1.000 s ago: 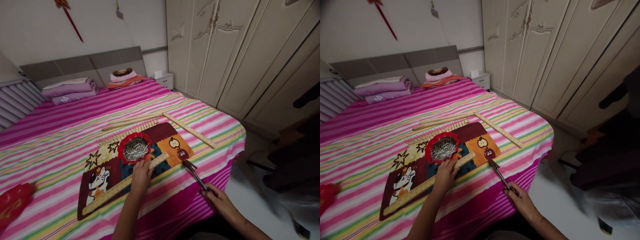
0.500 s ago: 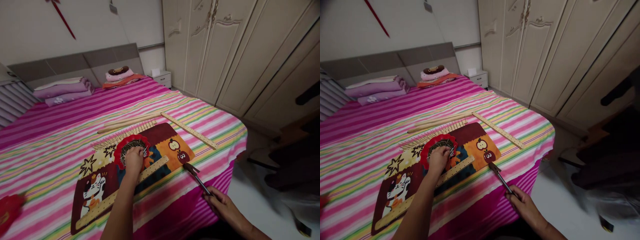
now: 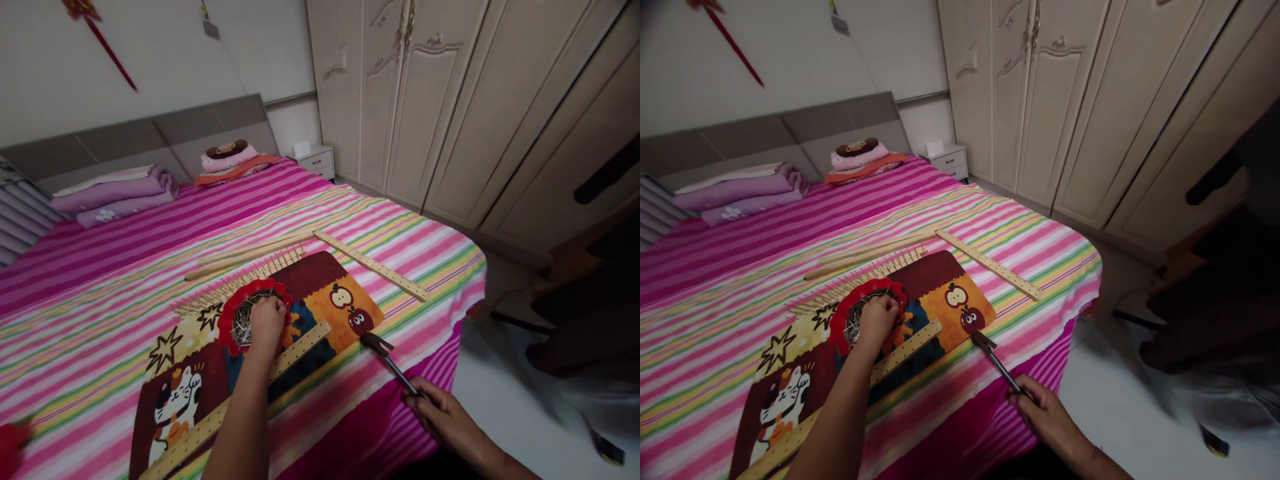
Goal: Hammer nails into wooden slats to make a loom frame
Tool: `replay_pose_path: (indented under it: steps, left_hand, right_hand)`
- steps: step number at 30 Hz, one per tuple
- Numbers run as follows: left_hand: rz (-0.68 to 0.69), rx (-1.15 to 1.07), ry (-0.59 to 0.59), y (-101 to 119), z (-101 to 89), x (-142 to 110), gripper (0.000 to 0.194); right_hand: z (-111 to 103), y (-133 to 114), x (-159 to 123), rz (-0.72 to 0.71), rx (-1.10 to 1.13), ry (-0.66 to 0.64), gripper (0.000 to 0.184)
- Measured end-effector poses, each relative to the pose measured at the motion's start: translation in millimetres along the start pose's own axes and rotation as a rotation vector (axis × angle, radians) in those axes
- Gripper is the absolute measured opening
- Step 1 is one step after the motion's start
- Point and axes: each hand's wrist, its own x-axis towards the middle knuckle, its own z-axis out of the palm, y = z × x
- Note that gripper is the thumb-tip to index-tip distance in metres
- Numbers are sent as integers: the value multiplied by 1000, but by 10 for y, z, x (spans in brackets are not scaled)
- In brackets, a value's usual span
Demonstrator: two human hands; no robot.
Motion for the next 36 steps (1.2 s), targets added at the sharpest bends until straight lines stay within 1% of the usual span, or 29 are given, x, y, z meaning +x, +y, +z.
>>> replay_pose_path:
  steps: [4,8,11,14,16,18,20,22,23,24,26,28,30,32,34,36]
  left_hand:
    - [3,-50,38,-42,40,-18,23]
    - [4,0,2,-42,60,-19,23]
    - [19,14,1,-51,70,-22,20]
    - [26,-17,-2,-81,66,-42,19]
    - [28,-76,26,-108,33,-66,18]
    - [21,-196,102,-129,-41,-102,16]
    - [-13,-366,204,-135,-147,-149,15]
    - [-83,-576,281,-112,-257,-214,15]
    - [-130,-702,294,-88,-300,-255,15]
    - [-174,-839,289,-56,-331,-302,16]
    - [-237,-1102,235,24,-337,-420,18]
    - [-253,-1245,146,105,-271,-563,22]
    - [-245,-1230,79,159,-153,-716,24]
    - [-230,-1116,48,166,-21,-855,23]
    - [-206,-970,46,123,90,-960,22]
    - [-164,-827,57,44,159,-1027,22]
  right_hand:
    - [13,-11,-6,5,35,32,23]
    - [39,-39,-21,1,46,35,21]
    - [46,-43,-17,-4,53,39,21]
    - [41,-37,0,0,61,40,21]
    - [41,-38,11,8,68,39,21]
    - [48,-45,16,16,78,42,20]
    - [59,-56,13,23,88,47,19]
    - [68,-67,6,28,95,51,18]
    - [71,-72,3,30,98,53,18]
    - [72,-77,-1,33,100,55,18]
    - [72,-87,-8,37,103,58,17]
    - [71,-98,-13,43,104,60,16]
    - [71,-110,-15,47,104,63,15]
    - [73,-121,-16,50,103,66,16]
    - [76,-133,-19,49,101,69,17]
    - [77,-146,-25,50,97,71,18]
